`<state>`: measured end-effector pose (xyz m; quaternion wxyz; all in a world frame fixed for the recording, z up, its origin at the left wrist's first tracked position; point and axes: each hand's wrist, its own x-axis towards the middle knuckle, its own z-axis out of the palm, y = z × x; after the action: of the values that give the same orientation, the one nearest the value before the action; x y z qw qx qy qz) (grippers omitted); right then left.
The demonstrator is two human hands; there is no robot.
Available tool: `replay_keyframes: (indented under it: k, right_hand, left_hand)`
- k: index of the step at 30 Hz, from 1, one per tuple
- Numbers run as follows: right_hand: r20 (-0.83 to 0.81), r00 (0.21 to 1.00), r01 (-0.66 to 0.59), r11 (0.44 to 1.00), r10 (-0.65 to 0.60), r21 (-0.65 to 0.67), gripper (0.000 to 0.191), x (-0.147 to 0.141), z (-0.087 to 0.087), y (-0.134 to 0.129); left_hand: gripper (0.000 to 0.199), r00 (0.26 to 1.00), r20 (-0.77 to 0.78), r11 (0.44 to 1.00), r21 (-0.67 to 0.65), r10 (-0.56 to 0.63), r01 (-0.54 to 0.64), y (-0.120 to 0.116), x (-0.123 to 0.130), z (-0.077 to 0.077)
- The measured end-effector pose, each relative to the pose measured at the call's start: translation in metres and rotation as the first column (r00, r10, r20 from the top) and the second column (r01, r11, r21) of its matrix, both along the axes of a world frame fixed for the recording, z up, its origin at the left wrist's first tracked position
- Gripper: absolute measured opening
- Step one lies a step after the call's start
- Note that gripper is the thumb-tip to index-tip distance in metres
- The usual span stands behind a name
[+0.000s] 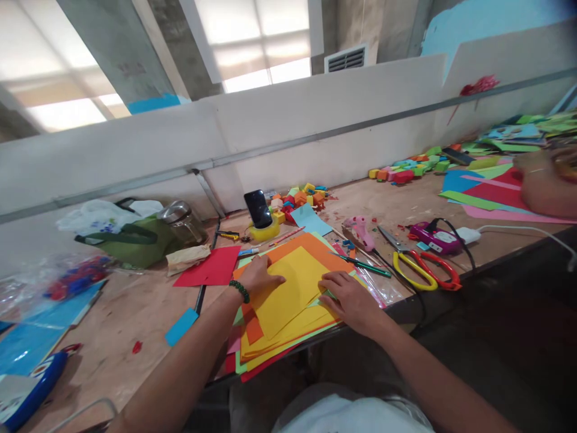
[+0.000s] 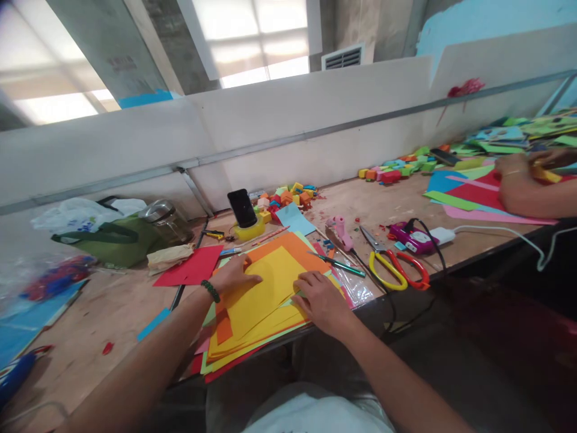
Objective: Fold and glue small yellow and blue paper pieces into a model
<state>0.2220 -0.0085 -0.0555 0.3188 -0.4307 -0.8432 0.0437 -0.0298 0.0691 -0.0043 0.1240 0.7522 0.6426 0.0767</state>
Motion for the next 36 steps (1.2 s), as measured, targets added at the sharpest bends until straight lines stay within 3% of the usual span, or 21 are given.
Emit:
replay_keyframes:
  k: [5,8,11,14,16,19,22,24,25,27,30,32,36]
  right_hand:
    - [0.011,1.000,-0.007,1.000,0.007,-0.013,0.013,0.000,0.001,0.000]
    - [-0.017,1.000,-0.006,0.999,0.005,-0.038,0.014,0.000,-0.002,-0.001]
    - [-0.115,0.993,-0.001,0.998,-0.007,-0.070,0.026,0.003,-0.009,-0.001]
    - [-0.322,0.944,0.045,0.996,-0.069,-0.082,0.050,0.011,-0.010,0.002]
    - [-0.481,0.869,0.098,0.993,-0.118,-0.067,0.065,0.016,-0.002,0.005]
    - [-0.644,0.759,0.143,0.989,-0.093,0.025,0.083,0.022,0.021,0.010]
    - [-0.608,0.793,0.129,0.964,0.041,0.233,0.069,0.023,0.045,0.010]
    - [-0.460,0.873,0.050,0.909,0.161,0.413,0.039,0.020,0.054,0.007]
    - [-0.369,0.905,-0.007,0.875,0.212,0.484,0.028,0.018,0.055,0.005]
    - [-0.202,0.941,-0.121,0.831,0.270,0.543,0.024,0.013,0.053,0.001]
    - [-0.037,0.961,-0.228,0.861,0.274,0.454,0.027,0.006,0.039,-0.001]
    - [0.020,0.959,-0.272,0.898,0.282,0.345,0.030,0.003,0.028,0.000]
    - [0.011,0.960,-0.277,0.952,0.278,0.130,0.037,0.002,0.011,0.005]
  left_hand:
    - [0.031,0.995,0.096,0.998,-0.043,-0.034,0.039,0.002,0.005,0.005]
    - [0.034,0.984,0.163,0.995,-0.057,-0.072,0.082,0.000,0.008,0.016]
    - [0.036,0.968,0.228,0.994,-0.009,-0.102,0.107,-0.008,0.009,0.038]
    - [0.030,0.944,0.299,0.987,0.128,-0.135,0.101,-0.024,0.009,0.067]
    - [0.029,0.886,0.377,0.893,0.443,-0.270,0.083,-0.039,0.009,0.083]
    - [0.021,0.840,0.236,0.646,0.745,-0.488,0.166,-0.060,0.006,0.090]
    - [0.015,0.782,0.011,0.464,0.810,-0.623,0.358,-0.072,-0.003,0.072]
    - [0.021,0.767,-0.095,0.424,0.787,-0.635,0.448,-0.075,-0.012,0.053]
    - [0.023,0.774,-0.132,0.441,0.757,-0.620,0.482,-0.076,-0.017,0.044]
    - [0.025,0.791,-0.204,0.506,0.672,-0.576,0.541,-0.079,-0.025,0.028]
    - [0.021,0.806,-0.281,0.665,0.458,-0.521,0.590,-0.088,-0.030,0.015]
    - [0.020,0.810,-0.285,0.737,0.339,-0.512,0.585,-0.097,-0.025,0.012]
    - [0.017,0.794,-0.190,0.738,0.296,-0.577,0.607,-0.110,-0.006,0.005]
